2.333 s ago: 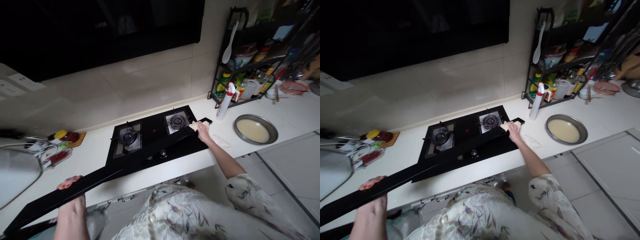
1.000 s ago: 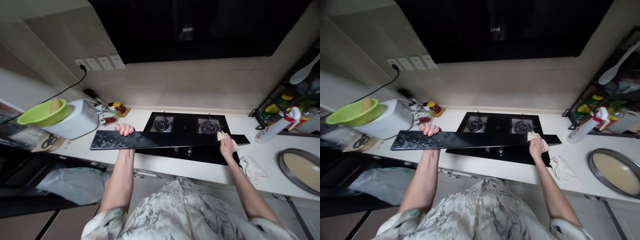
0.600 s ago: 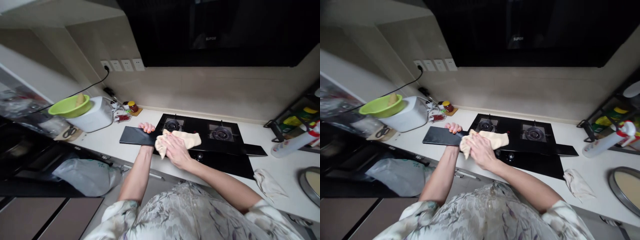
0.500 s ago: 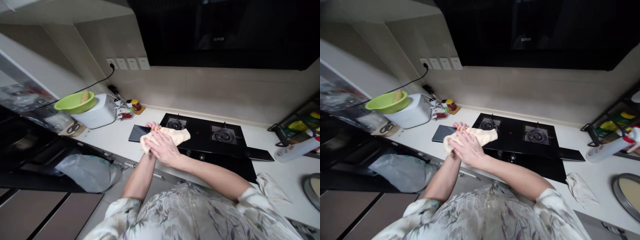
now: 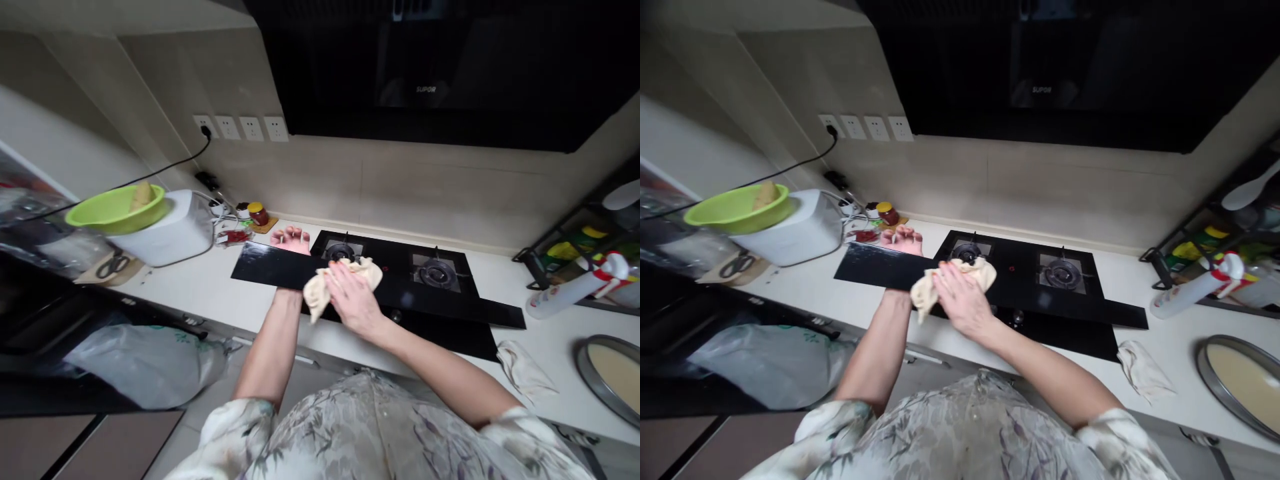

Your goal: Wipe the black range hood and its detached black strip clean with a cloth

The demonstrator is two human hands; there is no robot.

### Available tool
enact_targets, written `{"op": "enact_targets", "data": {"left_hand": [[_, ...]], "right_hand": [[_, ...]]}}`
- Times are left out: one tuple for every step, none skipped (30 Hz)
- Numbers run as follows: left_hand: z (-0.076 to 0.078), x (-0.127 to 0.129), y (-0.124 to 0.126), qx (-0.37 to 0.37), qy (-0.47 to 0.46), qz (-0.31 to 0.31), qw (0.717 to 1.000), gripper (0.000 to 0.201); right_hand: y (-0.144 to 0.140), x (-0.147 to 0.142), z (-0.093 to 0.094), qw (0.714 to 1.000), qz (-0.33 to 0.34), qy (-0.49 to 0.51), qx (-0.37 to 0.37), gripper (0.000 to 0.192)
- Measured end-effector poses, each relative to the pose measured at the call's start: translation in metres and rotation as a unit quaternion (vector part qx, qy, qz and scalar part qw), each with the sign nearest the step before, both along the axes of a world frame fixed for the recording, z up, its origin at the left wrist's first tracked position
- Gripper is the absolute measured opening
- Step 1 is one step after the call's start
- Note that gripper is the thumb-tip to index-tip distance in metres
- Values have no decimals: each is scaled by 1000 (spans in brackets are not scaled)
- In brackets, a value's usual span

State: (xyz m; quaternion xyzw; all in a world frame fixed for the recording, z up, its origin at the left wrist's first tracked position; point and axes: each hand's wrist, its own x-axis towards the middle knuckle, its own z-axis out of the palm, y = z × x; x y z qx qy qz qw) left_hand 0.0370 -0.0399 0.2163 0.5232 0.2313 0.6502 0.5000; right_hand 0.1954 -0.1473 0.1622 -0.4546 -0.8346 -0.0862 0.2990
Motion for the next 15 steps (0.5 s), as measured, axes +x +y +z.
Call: {"op": "enact_targets", "data": {"left_hand": [[7,2,6,15,-47,6,999,54],[13,5,9,34,-115,-8,993,51],[18,7,11,53,-188,-36,980,49],[20,9,12,70,-250,-70,963,48],[21,9,12,84,-296,-105,946,48],[21,9,13,92,-319,-135,934,49],[19,7,14,95,-320,-153,930,50],[17,5,16,97,-315,-162,930,51],[16,3,19,102,-312,-165,930,52],[14,1,24,113,-311,-167,929,54],[12,-1,29,130,-314,-169,925,55],[11,-2,35,149,-320,-172,920,56],[12,-3,40,169,-328,-175,913,56],[12,-3,44,187,-338,-180,905,56],[15,-3,46,203,-347,-189,896,54]], "right_hand": [[-9,22,-13,1000,-25,12,2,54],[-19,44,-26,998,-55,26,5,55],[-29,68,-39,994,-100,47,7,56],[-40,93,-52,986,-152,74,8,58],[-51,119,-65,975,-198,102,7,58],[-62,146,-77,963,-236,128,6,59],[-73,173,-89,949,-275,155,8,59],[-83,200,-100,931,-317,183,9,60],[-92,225,-110,908,-363,208,5,60],[-98,248,-117,881,-411,234,3,58],[-103,267,-121,847,-463,261,5,56],[-105,280,-123,816,-505,281,9,53],[-104,287,-120,789,-539,295,14,50],[-102,287,-114,773,-560,299,16,46],[-97,279,-105,772,-564,293,16,43]]}}
